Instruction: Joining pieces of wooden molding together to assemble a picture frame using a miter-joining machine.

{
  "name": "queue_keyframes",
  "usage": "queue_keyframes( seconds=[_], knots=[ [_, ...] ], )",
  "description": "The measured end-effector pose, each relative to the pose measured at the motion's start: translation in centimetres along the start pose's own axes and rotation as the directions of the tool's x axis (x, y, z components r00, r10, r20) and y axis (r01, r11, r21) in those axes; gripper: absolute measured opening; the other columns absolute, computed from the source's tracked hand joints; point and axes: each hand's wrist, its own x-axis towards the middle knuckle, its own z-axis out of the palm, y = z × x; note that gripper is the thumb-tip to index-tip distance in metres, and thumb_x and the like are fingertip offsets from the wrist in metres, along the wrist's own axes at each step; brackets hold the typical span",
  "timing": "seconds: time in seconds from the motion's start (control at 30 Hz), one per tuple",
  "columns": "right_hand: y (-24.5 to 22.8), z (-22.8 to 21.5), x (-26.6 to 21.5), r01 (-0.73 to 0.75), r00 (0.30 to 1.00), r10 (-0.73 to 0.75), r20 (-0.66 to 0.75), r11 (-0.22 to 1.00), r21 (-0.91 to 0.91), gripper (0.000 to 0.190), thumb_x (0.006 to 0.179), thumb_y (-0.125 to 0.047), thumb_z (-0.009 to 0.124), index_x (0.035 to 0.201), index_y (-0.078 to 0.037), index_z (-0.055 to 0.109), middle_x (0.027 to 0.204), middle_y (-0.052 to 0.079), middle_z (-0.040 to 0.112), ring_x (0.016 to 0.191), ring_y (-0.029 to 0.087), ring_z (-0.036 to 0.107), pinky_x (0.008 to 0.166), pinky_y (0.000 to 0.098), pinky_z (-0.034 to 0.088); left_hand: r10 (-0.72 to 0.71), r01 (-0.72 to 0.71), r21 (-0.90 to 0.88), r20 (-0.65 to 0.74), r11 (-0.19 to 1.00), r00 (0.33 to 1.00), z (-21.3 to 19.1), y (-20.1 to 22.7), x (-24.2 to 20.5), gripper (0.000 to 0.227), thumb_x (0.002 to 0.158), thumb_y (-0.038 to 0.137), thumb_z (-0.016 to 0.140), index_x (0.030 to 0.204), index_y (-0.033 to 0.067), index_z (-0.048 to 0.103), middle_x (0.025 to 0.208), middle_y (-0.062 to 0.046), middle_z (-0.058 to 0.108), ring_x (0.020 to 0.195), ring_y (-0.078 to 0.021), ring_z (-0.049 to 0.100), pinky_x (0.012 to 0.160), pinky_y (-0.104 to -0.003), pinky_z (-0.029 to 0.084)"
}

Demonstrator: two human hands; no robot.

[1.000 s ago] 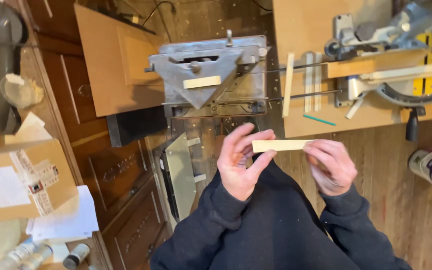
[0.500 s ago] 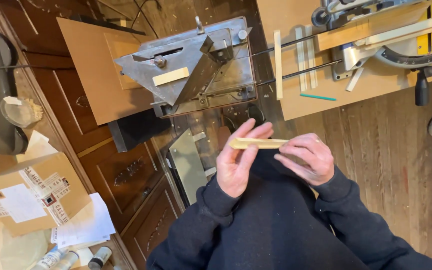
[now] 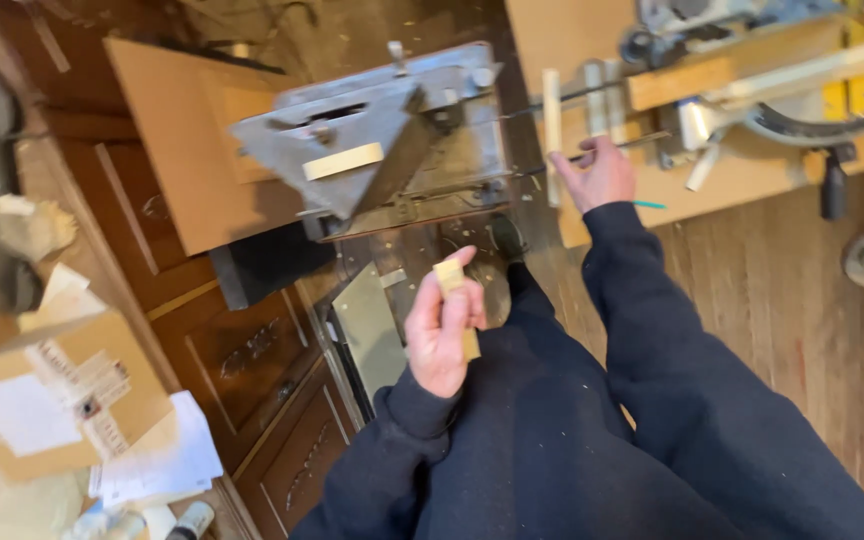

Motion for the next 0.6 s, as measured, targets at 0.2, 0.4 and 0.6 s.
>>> queue_keyframes(
  seconds=[0.2,0.4,0.6],
  knots=[
    [2.3,3.1,4.2,0.055,0.995,-0.038,0.090,0.979,-0.195,0.051,0.083,-0.054,0.083,0.094,-0.005,0.078,0.088,0.020,0.073,0.087,0.038,0.070,0.079,0.0484,0.055,0.084,-0.059,-0.176,0.136,0.983,0.987,0.0,5.8,-0.6,0.060,0.109,0.030,0.044,0.160,-0.0001,0.039,0.106,0.001,0.051,0.090,-0.0082,0.046,0.087,-0.021,0.042],
    [3.6,0.5,0.8,0.071,0.993,-0.072,0.089,0.997,0.017,0.036,0.093,-0.037,0.076,0.099,-0.001,0.075,0.088,0.017,0.073,0.083,0.027,0.071,0.081,0.0372,0.057,0.192,-0.188,-0.144,0.012,0.972,0.981,-3.1,7.6,-0.5,0.052,0.110,0.019,0.053,0.156,-0.0036,0.043,0.112,-0.002,0.054,0.095,-0.0119,0.051,0.089,-0.026,0.046],
    [-8.7,-10.7,-10.0,0.226,0.902,-0.379,0.206,0.823,0.521,0.017,0.104,-0.014,0.064,0.114,0.000,0.066,0.107,0.007,0.071,0.095,0.013,0.067,0.086,0.0283,0.056,0.145,-0.179,-0.345,-0.122,0.921,0.982,-5.4,9.0,0.1,0.039,0.103,0.011,0.058,0.138,0.0083,0.043,0.102,-0.011,0.065,0.070,-0.0204,0.063,0.060,-0.031,0.050]
  ],
)
